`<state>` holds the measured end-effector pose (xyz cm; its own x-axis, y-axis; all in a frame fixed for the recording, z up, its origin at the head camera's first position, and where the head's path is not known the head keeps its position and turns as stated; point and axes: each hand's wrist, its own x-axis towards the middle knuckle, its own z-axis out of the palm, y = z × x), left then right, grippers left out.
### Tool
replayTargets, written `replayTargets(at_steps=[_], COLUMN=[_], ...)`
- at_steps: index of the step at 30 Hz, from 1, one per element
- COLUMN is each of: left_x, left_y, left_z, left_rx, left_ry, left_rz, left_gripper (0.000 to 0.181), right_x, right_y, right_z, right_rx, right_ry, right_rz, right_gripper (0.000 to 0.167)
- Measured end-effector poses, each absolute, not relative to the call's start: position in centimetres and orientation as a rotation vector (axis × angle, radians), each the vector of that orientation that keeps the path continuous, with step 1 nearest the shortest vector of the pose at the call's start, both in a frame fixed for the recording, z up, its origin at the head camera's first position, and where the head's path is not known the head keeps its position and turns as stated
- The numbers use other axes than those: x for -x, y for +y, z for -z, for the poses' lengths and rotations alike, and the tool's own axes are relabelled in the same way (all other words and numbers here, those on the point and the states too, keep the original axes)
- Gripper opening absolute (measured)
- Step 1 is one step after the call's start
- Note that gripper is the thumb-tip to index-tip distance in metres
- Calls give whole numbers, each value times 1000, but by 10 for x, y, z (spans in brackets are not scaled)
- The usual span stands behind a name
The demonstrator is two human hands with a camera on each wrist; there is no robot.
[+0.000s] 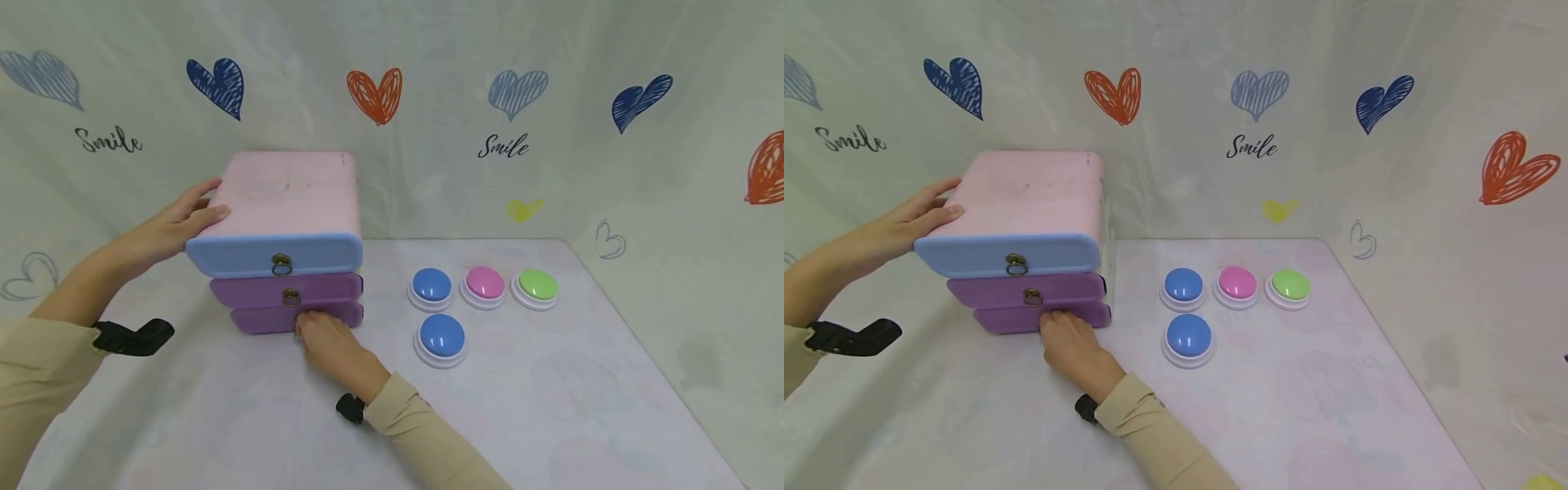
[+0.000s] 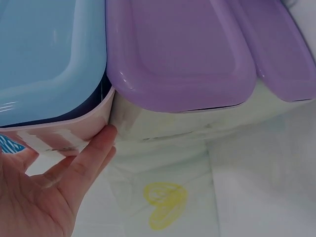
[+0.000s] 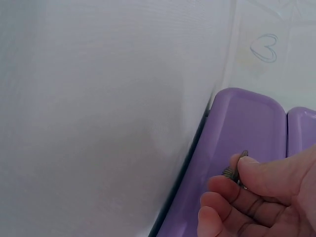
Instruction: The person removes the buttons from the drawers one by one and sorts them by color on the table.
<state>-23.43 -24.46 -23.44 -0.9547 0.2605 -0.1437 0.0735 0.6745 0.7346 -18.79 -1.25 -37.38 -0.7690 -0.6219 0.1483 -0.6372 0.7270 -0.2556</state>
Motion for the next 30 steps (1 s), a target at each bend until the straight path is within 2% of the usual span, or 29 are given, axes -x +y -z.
replayTargets(at_steps=[19,30], left_x=[234,235], left_y=[-244,-246], left_z=[234,235], left_rx=[-280,-295], left_ry=[2659,2644], left_rz=[-1153,-1172], left_gripper=[72,72], right_x=[180,160], right_y=[-13,-12], right_z=[368,369], right_rx=[-1022,-1063], right_ry=[-2914,-2903], right_rz=[-357,-188], right_gripper=[15,7])
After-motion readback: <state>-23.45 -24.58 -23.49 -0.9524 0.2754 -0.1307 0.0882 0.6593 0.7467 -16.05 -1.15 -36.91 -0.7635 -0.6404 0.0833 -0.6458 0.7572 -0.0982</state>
